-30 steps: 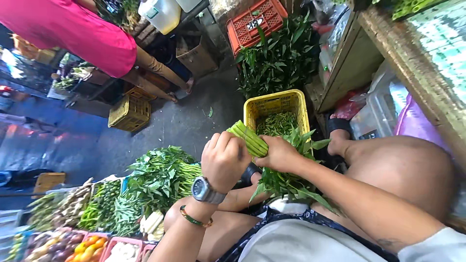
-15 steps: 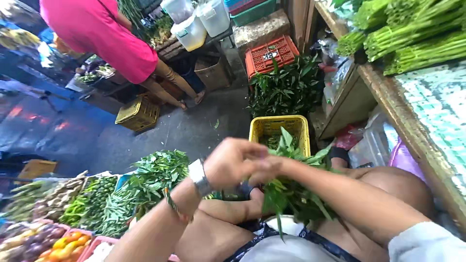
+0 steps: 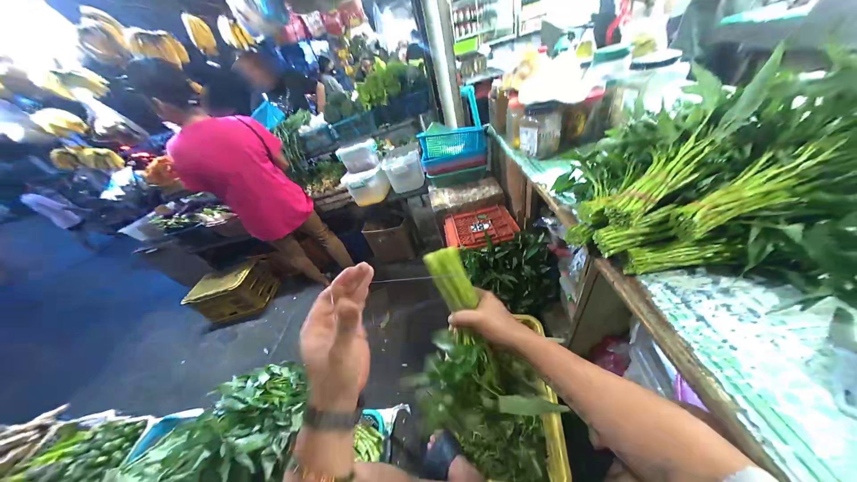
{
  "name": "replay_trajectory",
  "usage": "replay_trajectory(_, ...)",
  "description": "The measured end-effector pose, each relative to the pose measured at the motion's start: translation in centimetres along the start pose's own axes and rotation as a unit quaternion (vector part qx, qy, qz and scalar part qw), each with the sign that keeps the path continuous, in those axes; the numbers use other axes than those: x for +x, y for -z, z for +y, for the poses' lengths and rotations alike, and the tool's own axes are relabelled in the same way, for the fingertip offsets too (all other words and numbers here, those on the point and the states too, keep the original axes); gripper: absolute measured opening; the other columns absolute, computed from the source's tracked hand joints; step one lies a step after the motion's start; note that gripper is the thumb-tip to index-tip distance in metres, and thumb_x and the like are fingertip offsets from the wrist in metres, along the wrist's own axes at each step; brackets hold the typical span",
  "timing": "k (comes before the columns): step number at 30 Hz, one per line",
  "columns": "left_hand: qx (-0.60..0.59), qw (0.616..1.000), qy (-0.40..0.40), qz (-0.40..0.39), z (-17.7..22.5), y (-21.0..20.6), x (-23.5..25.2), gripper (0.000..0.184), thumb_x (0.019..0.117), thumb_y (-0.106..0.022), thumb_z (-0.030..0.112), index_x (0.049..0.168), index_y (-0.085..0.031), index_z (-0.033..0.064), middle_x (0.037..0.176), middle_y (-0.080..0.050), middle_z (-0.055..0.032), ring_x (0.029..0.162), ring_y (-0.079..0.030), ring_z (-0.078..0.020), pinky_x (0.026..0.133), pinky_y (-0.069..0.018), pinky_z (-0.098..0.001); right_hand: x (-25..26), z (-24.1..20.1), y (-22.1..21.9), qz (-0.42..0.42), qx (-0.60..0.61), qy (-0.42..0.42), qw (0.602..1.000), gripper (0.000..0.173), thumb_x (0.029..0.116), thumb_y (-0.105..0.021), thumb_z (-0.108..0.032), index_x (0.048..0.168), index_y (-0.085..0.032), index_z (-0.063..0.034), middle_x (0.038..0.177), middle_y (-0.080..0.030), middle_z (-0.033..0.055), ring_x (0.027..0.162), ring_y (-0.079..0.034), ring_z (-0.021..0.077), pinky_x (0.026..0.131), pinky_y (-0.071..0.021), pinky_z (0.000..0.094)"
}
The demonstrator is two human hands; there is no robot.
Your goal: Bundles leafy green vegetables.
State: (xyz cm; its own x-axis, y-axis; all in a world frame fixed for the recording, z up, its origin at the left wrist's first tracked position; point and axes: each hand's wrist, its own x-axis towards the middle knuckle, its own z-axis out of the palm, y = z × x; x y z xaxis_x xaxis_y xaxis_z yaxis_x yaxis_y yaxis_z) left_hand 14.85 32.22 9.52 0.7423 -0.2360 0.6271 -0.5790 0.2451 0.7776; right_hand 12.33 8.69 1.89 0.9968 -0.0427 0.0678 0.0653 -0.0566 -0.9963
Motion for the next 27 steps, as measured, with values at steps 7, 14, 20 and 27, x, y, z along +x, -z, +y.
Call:
replay_trajectory(7, 0.07, 0.96, 0.042, -0.268, 0.5, 2.9, 0.0, 0.06, 0.0904, -0.071, 0.054, 0.116, -0.071, -0.0002, 0.111, -0.074, -0.0099, 0.101, -0.071, -0.0177, 0.09, -0.0591, -0.0368, -3.4, -2.7, -5.1, -0.243, -0.299, 0.074, 0.92, 0.049, 0.0775, -0.083, -0.014, 0.123, -0.067, -0.0085, 0.109, -0.071, 0.0119, 0.101, -0.068, 0.0256, 0.09, -0.0547, 0.0547)
replay_trajectory(14, -0.121, 0.982, -0.141, -0.02, 4.2, 2.5, -5.1, 0.035, 0.0988, -0.063, 0.046, 0.095, -0.079, 0.0152, 0.105, -0.078, -0.007, 0.109, -0.072, -0.0261, 0.107, -0.0522, -0.0505, -5.6, -3.5, -9.5, 0.06, -0.178, 0.019, 0.982, 0.045, 0.0813, -0.08, -0.028, 0.12, -0.068, -0.0078, 0.102, -0.071, 0.0118, 0.093, -0.07, 0.0237, 0.085, -0.0577, 0.0511)
replay_trajectory(20, 0.046, 0.996, 0.061, 0.053, 4.4, 1.3, -3.6, 0.054, 0.0952, -0.074, 0.035, 0.142, -0.06, 0.0115, 0.137, -0.064, -0.007, 0.117, -0.065, -0.0195, 0.097, -0.0561, -0.0403, -6.3, -4.5, -11.8, 0.175, -0.413, 0.165, 0.879, 0.056, 0.0904, -0.077, -0.039, 0.133, -0.06, -0.0076, 0.11, -0.072, 0.015, 0.103, -0.07, 0.0348, 0.09, -0.0555, 0.0588)
replay_trajectory(27, 0.241, 0.969, 0.033, 0.048, 3.4, -0.8, -1.2, 0.025, 0.1001, -0.062, 0.026, 0.111, -0.072, 0.0062, 0.104, -0.072, -0.0073, 0.094, -0.069, -0.0155, 0.087, -0.0578, -0.0437, -6.4, -5.6, -6.7, 0.152, -0.552, 0.268, 0.775, 0.049, 0.0818, -0.084, -0.026, 0.126, -0.067, -0.0119, 0.103, -0.073, 0.0116, 0.096, -0.071, 0.0308, 0.083, -0.057, 0.053)
